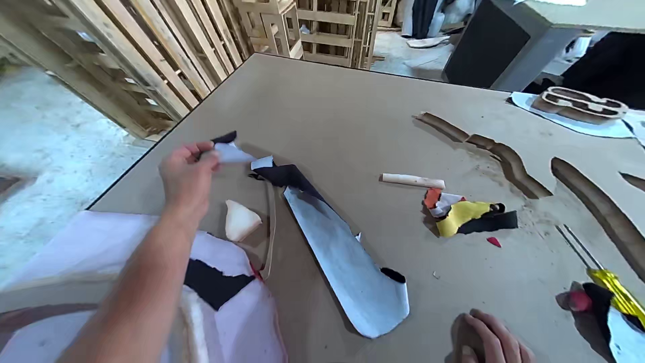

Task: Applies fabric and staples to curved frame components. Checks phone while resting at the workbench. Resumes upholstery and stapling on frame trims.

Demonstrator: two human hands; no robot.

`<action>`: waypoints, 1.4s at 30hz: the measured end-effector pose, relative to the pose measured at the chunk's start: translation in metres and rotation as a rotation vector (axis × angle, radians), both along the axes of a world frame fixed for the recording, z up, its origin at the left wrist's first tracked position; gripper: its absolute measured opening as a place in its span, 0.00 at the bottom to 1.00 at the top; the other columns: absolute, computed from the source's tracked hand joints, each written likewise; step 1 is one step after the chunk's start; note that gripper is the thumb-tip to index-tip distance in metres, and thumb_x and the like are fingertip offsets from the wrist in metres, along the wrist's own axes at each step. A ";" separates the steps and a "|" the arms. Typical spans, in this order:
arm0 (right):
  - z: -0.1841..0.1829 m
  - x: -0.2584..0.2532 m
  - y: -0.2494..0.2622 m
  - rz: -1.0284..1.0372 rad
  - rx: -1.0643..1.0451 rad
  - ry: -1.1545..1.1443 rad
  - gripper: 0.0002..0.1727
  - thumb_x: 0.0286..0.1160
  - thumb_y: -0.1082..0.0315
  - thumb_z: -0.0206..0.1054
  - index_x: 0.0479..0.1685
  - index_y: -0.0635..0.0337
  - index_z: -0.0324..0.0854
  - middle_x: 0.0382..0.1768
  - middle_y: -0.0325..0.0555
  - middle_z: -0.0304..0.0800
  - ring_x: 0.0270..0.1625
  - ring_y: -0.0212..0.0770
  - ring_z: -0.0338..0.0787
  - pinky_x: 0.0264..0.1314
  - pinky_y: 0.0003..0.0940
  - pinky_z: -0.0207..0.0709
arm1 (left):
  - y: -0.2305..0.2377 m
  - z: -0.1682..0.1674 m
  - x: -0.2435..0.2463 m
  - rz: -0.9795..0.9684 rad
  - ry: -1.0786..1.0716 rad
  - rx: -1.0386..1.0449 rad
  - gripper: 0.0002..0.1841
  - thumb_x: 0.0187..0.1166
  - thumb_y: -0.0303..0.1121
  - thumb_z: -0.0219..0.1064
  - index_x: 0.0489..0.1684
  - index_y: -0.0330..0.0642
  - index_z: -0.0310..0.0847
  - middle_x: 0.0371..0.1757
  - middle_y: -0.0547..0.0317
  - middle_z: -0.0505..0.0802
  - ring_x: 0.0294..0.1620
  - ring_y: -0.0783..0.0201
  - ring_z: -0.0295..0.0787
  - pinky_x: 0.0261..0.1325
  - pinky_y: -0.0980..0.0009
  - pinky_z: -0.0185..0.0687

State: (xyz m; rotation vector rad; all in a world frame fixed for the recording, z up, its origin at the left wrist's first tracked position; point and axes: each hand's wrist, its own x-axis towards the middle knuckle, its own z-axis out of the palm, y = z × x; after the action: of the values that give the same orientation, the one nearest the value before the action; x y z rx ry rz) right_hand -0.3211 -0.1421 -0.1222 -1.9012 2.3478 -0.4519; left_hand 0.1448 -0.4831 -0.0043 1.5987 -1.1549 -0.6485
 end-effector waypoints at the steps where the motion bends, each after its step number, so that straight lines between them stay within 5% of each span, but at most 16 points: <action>1: 0.001 0.002 -0.002 0.001 -0.025 0.006 0.28 0.77 0.52 0.53 0.70 0.54 0.84 0.76 0.59 0.80 0.79 0.65 0.76 0.77 0.65 0.63 | 0.037 0.007 -0.017 -0.047 0.179 -0.007 0.12 0.84 0.25 0.62 0.62 0.36 0.77 0.51 0.56 0.88 0.44 0.67 0.89 0.55 0.63 0.89; 4: -0.002 0.006 -0.006 -0.010 -0.147 0.030 0.28 0.73 0.49 0.53 0.64 0.53 0.87 0.71 0.56 0.85 0.74 0.65 0.81 0.70 0.68 0.70 | 0.162 -0.002 -0.071 -0.212 0.505 0.107 0.11 0.86 0.26 0.54 0.60 0.45 0.76 0.46 0.62 0.90 0.38 0.70 0.88 0.45 0.68 0.89; 7: 0.000 0.001 -0.003 -0.034 -0.305 -0.126 0.22 0.70 0.54 0.62 0.56 0.56 0.90 0.66 0.53 0.89 0.70 0.60 0.85 0.69 0.62 0.76 | 0.286 -0.030 -0.137 -0.297 0.638 0.288 0.18 0.78 0.22 0.58 0.66 0.36 0.76 0.49 0.52 0.91 0.38 0.64 0.92 0.40 0.68 0.92; 9: 0.011 0.006 0.029 -0.075 -0.329 -0.337 0.21 0.69 0.62 0.66 0.61 0.61 0.86 0.67 0.56 0.85 0.69 0.55 0.84 0.68 0.55 0.80 | 0.361 -0.041 -0.172 -0.348 0.721 0.431 0.19 0.77 0.20 0.58 0.67 0.32 0.76 0.52 0.47 0.91 0.41 0.61 0.92 0.41 0.66 0.91; 11: 0.033 0.021 0.075 -0.078 -0.220 -0.554 0.19 0.75 0.62 0.66 0.62 0.60 0.85 0.56 0.50 0.89 0.51 0.44 0.91 0.49 0.45 0.88 | 0.414 -0.042 -0.196 -0.398 0.780 0.496 0.20 0.75 0.20 0.58 0.67 0.32 0.78 0.52 0.50 0.92 0.37 0.64 0.91 0.37 0.69 0.90; 14: 0.065 0.045 0.143 -0.020 0.241 -1.157 0.20 0.88 0.56 0.55 0.58 0.60 0.87 0.44 0.42 0.94 0.44 0.35 0.93 0.50 0.38 0.88 | 0.460 -0.028 -0.212 -0.527 0.848 0.514 0.20 0.75 0.18 0.56 0.66 0.32 0.79 0.53 0.51 0.94 0.42 0.64 0.93 0.43 0.67 0.92; 16: 0.076 0.055 0.165 -0.053 0.492 -1.597 0.32 0.92 0.48 0.37 0.54 0.60 0.85 0.43 0.40 0.94 0.45 0.34 0.93 0.48 0.36 0.88 | 0.477 -0.016 -0.218 -0.683 0.826 0.482 0.20 0.74 0.16 0.55 0.64 0.31 0.80 0.51 0.52 0.95 0.46 0.63 0.94 0.50 0.64 0.92; 18: 0.084 0.055 0.168 -0.126 0.537 -1.877 0.38 0.88 0.40 0.33 0.57 0.60 0.82 0.46 0.42 0.94 0.48 0.38 0.93 0.50 0.40 0.87 | 0.489 -0.004 -0.222 -0.846 0.694 0.434 0.17 0.75 0.16 0.56 0.59 0.31 0.84 0.49 0.53 0.96 0.46 0.65 0.94 0.50 0.65 0.92; 21: 0.107 0.040 0.147 -0.232 0.424 -1.998 0.24 0.91 0.53 0.44 0.58 0.61 0.80 0.46 0.47 0.94 0.48 0.41 0.94 0.52 0.41 0.88 | 0.507 0.017 -0.229 -0.933 0.465 0.376 0.14 0.75 0.20 0.59 0.52 0.34 0.89 0.50 0.58 0.94 0.50 0.68 0.91 0.55 0.67 0.89; 23: 0.124 0.029 0.133 -0.347 0.300 -2.019 0.15 0.87 0.66 0.58 0.63 0.66 0.78 0.47 0.56 0.93 0.49 0.47 0.94 0.55 0.45 0.89 | 0.515 0.023 -0.233 -0.935 0.513 0.316 0.13 0.76 0.18 0.59 0.49 0.36 0.89 0.46 0.61 0.96 0.45 0.72 0.92 0.50 0.71 0.89; 27: 0.145 0.011 0.123 -0.379 0.123 -1.974 0.13 0.80 0.74 0.67 0.58 0.69 0.79 0.43 0.60 0.94 0.45 0.49 0.96 0.53 0.45 0.90 | 0.525 0.024 -0.248 -0.930 0.631 0.204 0.20 0.77 0.18 0.62 0.69 0.31 0.74 0.52 0.54 0.95 0.51 0.63 0.94 0.56 0.63 0.92; 29: 0.154 0.001 0.118 -0.339 0.084 -1.911 0.13 0.80 0.72 0.68 0.58 0.67 0.81 0.42 0.58 0.94 0.43 0.47 0.96 0.50 0.45 0.91 | 0.529 0.025 -0.257 -0.876 0.588 0.218 0.33 0.75 0.17 0.64 0.82 0.28 0.56 0.47 0.51 0.94 0.45 0.60 0.95 0.51 0.60 0.94; 31: 0.164 -0.010 0.110 -0.307 0.048 -1.844 0.12 0.82 0.66 0.68 0.56 0.64 0.84 0.40 0.55 0.95 0.40 0.45 0.95 0.45 0.43 0.90 | 0.533 0.023 -0.263 -0.823 0.560 0.281 0.41 0.72 0.16 0.68 0.87 0.29 0.49 0.41 0.53 0.93 0.38 0.61 0.94 0.44 0.62 0.94; 33: 0.181 -0.023 0.100 -0.265 0.001 -1.789 0.13 0.83 0.64 0.67 0.56 0.62 0.85 0.40 0.53 0.95 0.39 0.44 0.95 0.43 0.43 0.90 | 0.534 0.020 -0.263 -0.826 0.503 0.349 0.34 0.72 0.18 0.70 0.81 0.28 0.61 0.41 0.52 0.95 0.38 0.61 0.95 0.45 0.62 0.94; 36: 0.213 -0.039 0.090 -0.156 -0.083 -1.697 0.11 0.81 0.68 0.68 0.57 0.62 0.84 0.41 0.52 0.94 0.40 0.43 0.95 0.45 0.42 0.91 | 0.521 0.010 -0.263 -0.864 0.376 0.341 0.13 0.72 0.23 0.73 0.52 0.31 0.85 0.41 0.55 0.97 0.41 0.65 0.96 0.49 0.65 0.94; 42: 0.263 -0.066 0.078 0.003 -0.173 -1.550 0.11 0.81 0.71 0.67 0.58 0.63 0.84 0.44 0.52 0.95 0.42 0.42 0.96 0.46 0.39 0.92 | 0.480 0.020 -0.252 -0.951 0.293 0.255 0.12 0.74 0.35 0.74 0.46 0.37 0.89 0.37 0.58 0.96 0.35 0.66 0.95 0.40 0.68 0.93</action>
State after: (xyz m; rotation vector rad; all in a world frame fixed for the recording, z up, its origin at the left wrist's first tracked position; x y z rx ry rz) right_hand -0.3867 -0.0645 0.1403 -0.8230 1.2067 -1.4379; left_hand -0.1068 -0.0034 0.0157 1.0160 -1.6279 -1.6325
